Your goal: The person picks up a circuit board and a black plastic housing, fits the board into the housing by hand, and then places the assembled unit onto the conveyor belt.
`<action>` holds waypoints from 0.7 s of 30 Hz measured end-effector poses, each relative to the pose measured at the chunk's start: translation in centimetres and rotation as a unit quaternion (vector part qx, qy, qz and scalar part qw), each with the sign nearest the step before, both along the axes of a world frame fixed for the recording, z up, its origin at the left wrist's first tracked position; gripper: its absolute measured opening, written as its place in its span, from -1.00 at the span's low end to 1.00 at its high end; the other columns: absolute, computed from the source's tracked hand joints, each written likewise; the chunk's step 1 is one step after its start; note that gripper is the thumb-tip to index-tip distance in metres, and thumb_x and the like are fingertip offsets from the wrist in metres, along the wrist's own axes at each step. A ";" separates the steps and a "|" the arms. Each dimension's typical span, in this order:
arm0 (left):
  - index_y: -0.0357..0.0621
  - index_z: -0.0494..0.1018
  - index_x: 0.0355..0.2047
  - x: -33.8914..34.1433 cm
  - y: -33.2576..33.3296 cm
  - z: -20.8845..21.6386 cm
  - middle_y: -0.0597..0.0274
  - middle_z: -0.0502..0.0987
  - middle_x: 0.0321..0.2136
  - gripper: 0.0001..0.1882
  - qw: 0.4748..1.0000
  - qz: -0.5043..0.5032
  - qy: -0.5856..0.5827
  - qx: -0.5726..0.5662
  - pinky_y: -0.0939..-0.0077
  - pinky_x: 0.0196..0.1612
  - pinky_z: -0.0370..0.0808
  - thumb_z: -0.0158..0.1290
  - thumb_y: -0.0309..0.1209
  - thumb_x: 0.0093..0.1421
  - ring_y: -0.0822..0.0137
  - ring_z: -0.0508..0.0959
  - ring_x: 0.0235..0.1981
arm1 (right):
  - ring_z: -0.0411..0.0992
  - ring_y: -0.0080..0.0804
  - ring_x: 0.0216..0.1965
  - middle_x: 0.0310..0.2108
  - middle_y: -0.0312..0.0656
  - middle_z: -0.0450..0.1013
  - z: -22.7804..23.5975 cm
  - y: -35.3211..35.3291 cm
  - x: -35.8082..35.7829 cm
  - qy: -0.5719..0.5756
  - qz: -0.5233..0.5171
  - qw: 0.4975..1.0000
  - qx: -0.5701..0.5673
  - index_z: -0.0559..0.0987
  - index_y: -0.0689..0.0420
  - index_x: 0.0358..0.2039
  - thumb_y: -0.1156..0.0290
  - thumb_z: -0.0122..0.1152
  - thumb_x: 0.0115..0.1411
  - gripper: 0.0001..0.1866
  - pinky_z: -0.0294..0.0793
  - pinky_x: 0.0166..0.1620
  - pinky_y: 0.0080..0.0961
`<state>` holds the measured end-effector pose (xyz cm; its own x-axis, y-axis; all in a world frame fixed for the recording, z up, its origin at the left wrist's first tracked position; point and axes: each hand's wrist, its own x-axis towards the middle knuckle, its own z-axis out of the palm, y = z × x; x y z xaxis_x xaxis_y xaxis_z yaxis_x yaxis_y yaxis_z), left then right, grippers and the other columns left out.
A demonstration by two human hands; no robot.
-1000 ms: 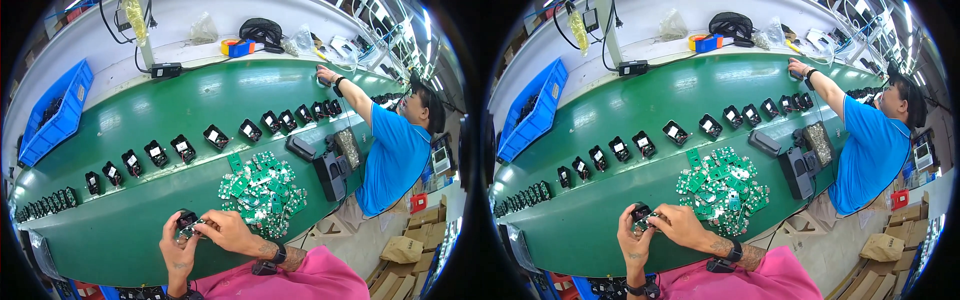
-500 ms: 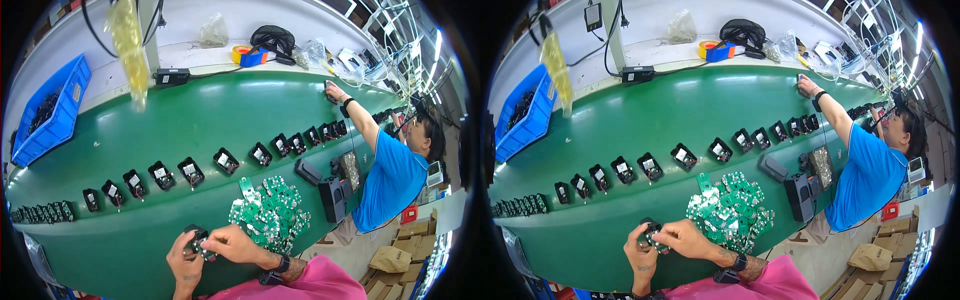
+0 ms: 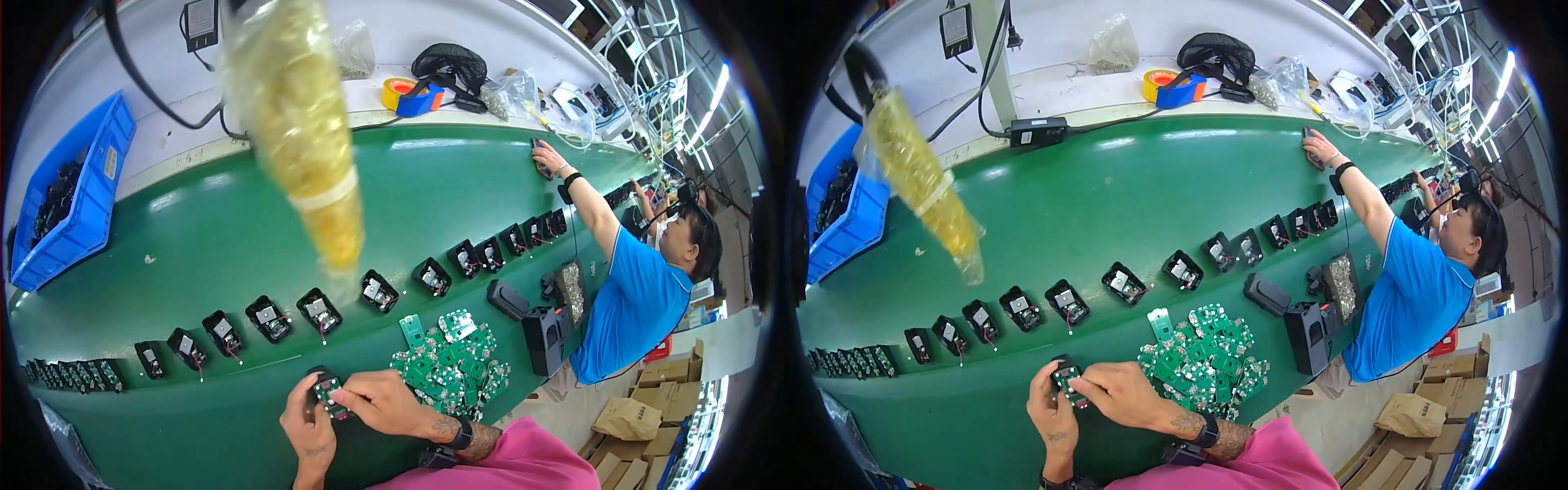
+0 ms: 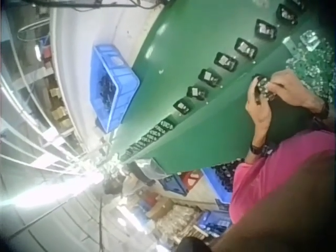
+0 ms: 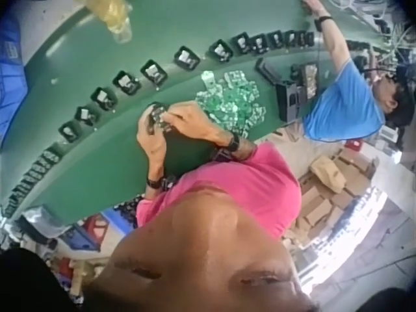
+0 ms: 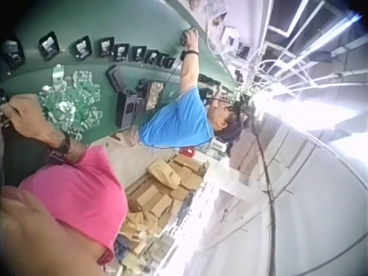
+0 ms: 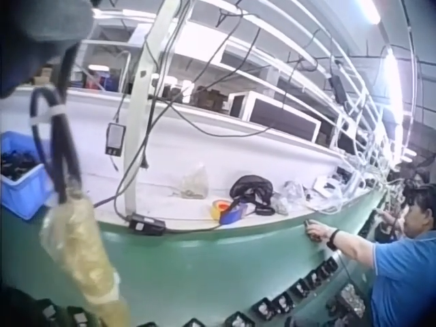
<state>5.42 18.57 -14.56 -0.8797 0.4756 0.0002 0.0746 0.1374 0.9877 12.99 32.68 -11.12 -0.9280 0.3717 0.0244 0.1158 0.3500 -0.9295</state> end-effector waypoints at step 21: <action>-0.30 0.24 0.17 1.6 -1.0 4.2 -0.06 0.54 -0.06 -0.63 0.971 -0.059 -0.207 0.107 0.59 -0.51 0.62 -0.08 -0.47 0.39 0.30 0.66 -0.43 | 0.54 -0.31 -0.31 -0.19 0.00 0.50 2.1 -1.9 0.6 -0.046 0.003 0.996 -0.081 0.39 0.23 0.18 0.42 0.04 0.36 -0.60 0.53 -0.24 -0.43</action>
